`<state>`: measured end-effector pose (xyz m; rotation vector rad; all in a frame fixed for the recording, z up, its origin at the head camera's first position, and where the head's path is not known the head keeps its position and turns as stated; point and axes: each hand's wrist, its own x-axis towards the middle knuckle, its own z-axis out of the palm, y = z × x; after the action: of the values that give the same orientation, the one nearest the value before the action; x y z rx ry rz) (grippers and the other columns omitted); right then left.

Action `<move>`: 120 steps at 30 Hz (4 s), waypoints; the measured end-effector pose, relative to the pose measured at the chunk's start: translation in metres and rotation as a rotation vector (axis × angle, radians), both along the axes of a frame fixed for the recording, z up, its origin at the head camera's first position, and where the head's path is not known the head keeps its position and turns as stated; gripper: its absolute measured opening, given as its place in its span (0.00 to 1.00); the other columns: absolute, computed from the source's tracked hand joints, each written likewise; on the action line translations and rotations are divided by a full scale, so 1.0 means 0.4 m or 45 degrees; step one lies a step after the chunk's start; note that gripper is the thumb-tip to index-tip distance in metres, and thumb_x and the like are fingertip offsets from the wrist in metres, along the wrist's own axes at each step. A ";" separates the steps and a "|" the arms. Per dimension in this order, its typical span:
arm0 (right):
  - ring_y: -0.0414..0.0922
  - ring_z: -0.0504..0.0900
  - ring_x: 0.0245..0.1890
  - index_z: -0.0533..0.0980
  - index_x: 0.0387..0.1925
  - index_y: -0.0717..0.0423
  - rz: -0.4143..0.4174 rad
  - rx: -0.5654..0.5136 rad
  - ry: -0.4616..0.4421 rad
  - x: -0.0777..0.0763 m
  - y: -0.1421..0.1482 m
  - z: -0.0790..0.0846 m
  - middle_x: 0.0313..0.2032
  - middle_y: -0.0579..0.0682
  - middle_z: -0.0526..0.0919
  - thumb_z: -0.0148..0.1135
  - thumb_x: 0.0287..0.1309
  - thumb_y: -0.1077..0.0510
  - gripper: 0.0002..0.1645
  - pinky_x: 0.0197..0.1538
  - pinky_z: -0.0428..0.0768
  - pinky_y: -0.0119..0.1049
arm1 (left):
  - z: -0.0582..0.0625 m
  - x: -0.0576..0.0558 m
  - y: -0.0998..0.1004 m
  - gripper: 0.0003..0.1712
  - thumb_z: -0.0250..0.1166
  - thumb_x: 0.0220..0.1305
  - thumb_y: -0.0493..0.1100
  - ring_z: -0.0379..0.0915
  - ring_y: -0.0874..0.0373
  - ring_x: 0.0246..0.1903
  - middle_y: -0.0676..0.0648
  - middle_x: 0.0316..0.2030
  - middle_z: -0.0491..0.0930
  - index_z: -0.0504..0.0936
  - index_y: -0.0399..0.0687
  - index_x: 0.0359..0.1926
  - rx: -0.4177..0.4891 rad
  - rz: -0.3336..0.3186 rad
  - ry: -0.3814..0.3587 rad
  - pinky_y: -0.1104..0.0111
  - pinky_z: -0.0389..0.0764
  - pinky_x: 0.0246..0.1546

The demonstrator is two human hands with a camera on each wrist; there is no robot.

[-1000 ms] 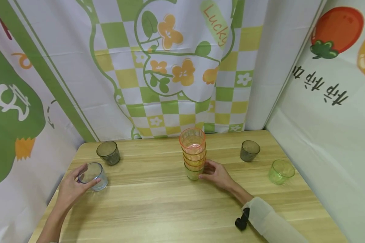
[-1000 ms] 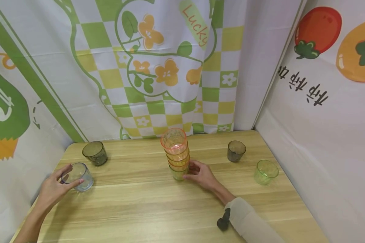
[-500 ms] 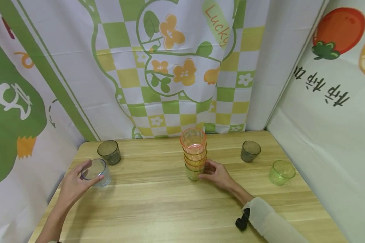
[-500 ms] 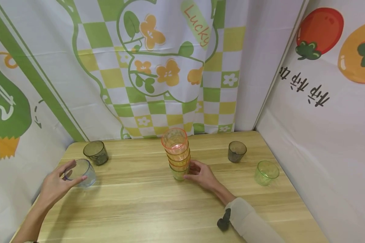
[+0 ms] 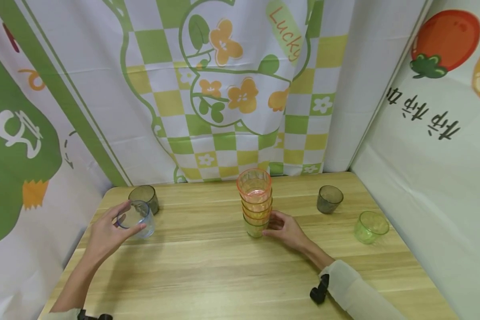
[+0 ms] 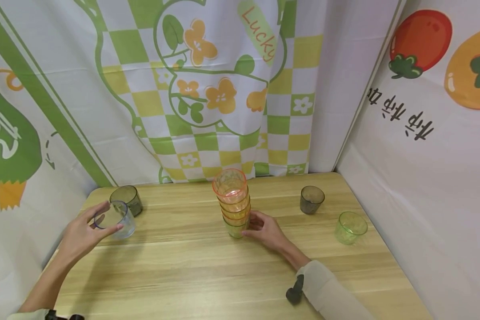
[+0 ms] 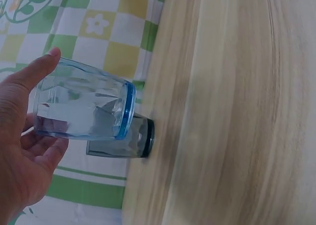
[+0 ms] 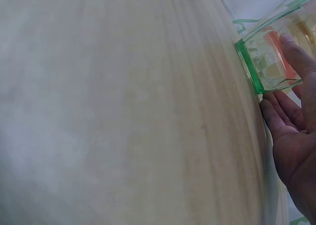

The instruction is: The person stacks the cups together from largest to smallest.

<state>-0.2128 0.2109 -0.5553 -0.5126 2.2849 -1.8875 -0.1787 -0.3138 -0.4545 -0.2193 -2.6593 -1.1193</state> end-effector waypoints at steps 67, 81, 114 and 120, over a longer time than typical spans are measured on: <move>0.59 0.83 0.61 0.74 0.66 0.68 -0.006 -0.002 -0.014 0.000 -0.001 0.002 0.60 0.66 0.82 0.77 0.60 0.65 0.35 0.62 0.84 0.36 | 0.179 -0.085 0.264 0.48 0.83 0.58 0.46 0.73 0.41 0.69 0.37 0.68 0.77 0.72 0.36 0.74 0.220 -0.315 0.078 0.63 0.78 0.66; 0.54 0.84 0.61 0.75 0.66 0.68 -0.022 -0.005 -0.015 0.003 -0.001 0.000 0.61 0.65 0.82 0.77 0.60 0.65 0.34 0.62 0.84 0.36 | 0.244 -0.087 0.326 0.47 0.83 0.58 0.47 0.75 0.46 0.69 0.41 0.68 0.78 0.73 0.40 0.75 0.263 -0.375 0.074 0.68 0.79 0.65; 0.56 0.84 0.61 0.76 0.65 0.65 -0.035 0.021 -0.002 0.002 -0.002 0.006 0.60 0.64 0.83 0.78 0.59 0.66 0.34 0.63 0.84 0.37 | 0.343 -0.101 0.467 0.44 0.82 0.57 0.38 0.75 0.54 0.69 0.46 0.69 0.79 0.75 0.44 0.74 0.609 -0.493 0.181 0.67 0.79 0.67; 0.60 0.83 0.61 0.75 0.65 0.68 -0.027 0.020 0.011 0.002 -0.001 0.005 0.60 0.66 0.82 0.77 0.59 0.66 0.34 0.63 0.84 0.38 | 0.351 -0.111 0.503 0.43 0.81 0.57 0.35 0.76 0.53 0.68 0.42 0.68 0.79 0.75 0.39 0.73 0.641 -0.540 0.207 0.67 0.78 0.67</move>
<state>-0.2120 0.2107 -0.5534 -0.4975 2.3176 -1.8790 -0.2230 -0.1126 -0.3141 -0.7588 -2.1519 -1.7650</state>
